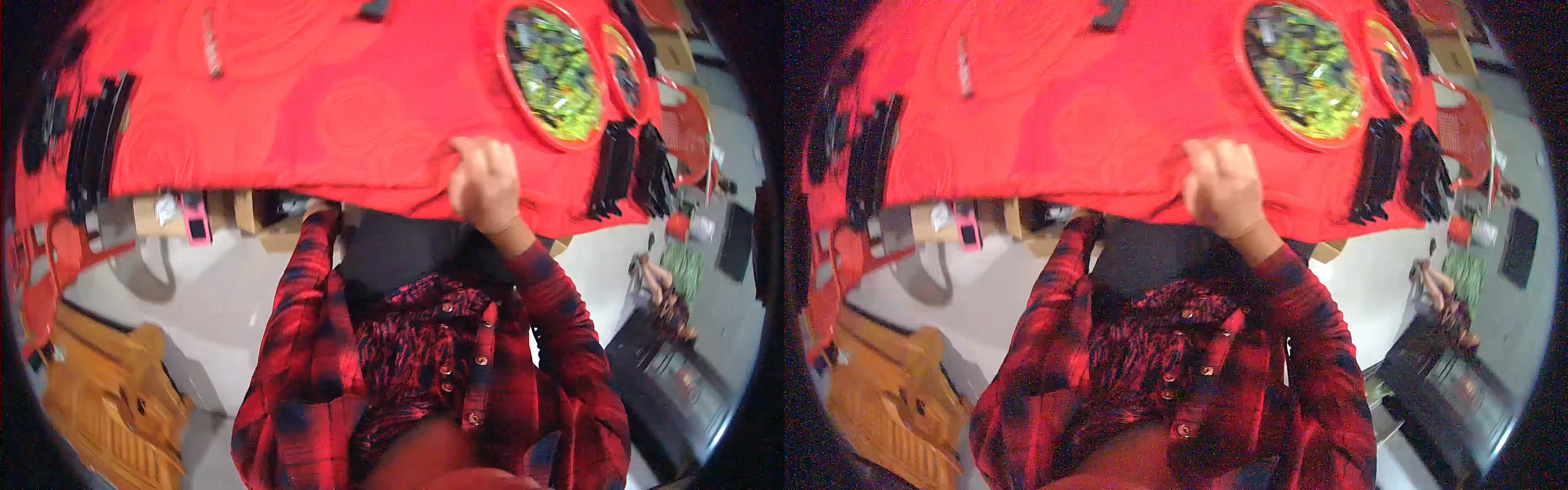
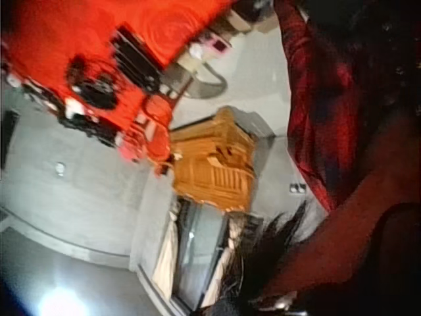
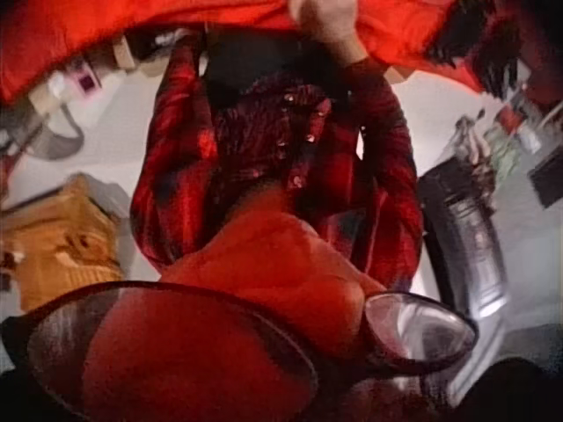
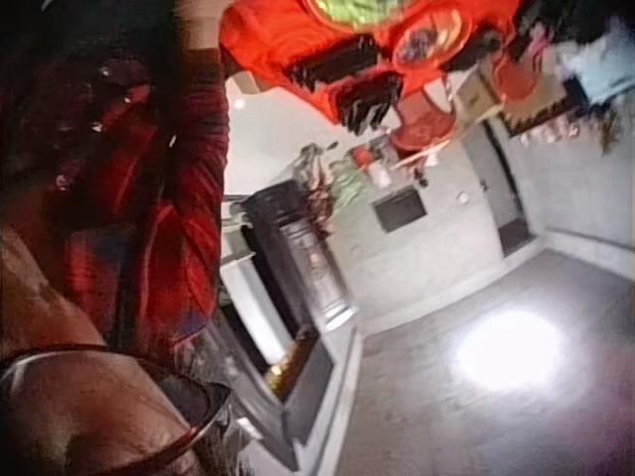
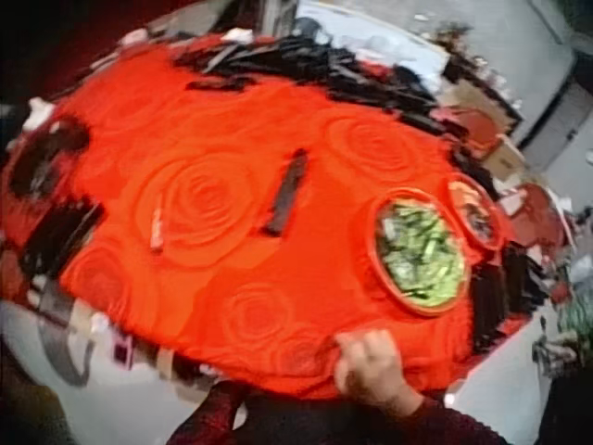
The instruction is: The person retrieves a black plastic housing from a cardboard box and installs small parts into it by hand.
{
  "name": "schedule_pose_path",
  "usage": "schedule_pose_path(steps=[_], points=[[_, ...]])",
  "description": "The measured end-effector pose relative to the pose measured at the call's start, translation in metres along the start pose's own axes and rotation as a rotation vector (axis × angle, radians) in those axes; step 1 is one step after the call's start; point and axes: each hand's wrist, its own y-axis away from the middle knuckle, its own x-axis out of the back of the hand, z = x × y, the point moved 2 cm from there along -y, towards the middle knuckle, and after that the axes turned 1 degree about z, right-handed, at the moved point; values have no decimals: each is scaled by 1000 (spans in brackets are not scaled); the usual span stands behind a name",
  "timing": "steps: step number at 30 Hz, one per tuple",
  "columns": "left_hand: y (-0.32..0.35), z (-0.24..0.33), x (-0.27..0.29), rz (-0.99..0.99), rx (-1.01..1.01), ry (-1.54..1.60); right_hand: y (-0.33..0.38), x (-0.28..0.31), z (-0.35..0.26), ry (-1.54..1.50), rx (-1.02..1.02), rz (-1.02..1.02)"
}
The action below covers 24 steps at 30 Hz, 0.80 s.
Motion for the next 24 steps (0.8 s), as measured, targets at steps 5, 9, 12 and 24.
schedule_pose_path(steps=[5, 9, 12, 24], points=[[-27, 33, 39, -297, -64, -73, -5, 21, 2, -68, -21, 97], [-7, 22, 69, -519, 37, -139, -3, 20, 1, -87, -5, 104], [18, 3, 80, -679, 153, -164, -4, 17, -1, -123, 17, 109], [92, 7, 133, -324, 811, 535, -4, 7, 6, -9, 98, 133]])
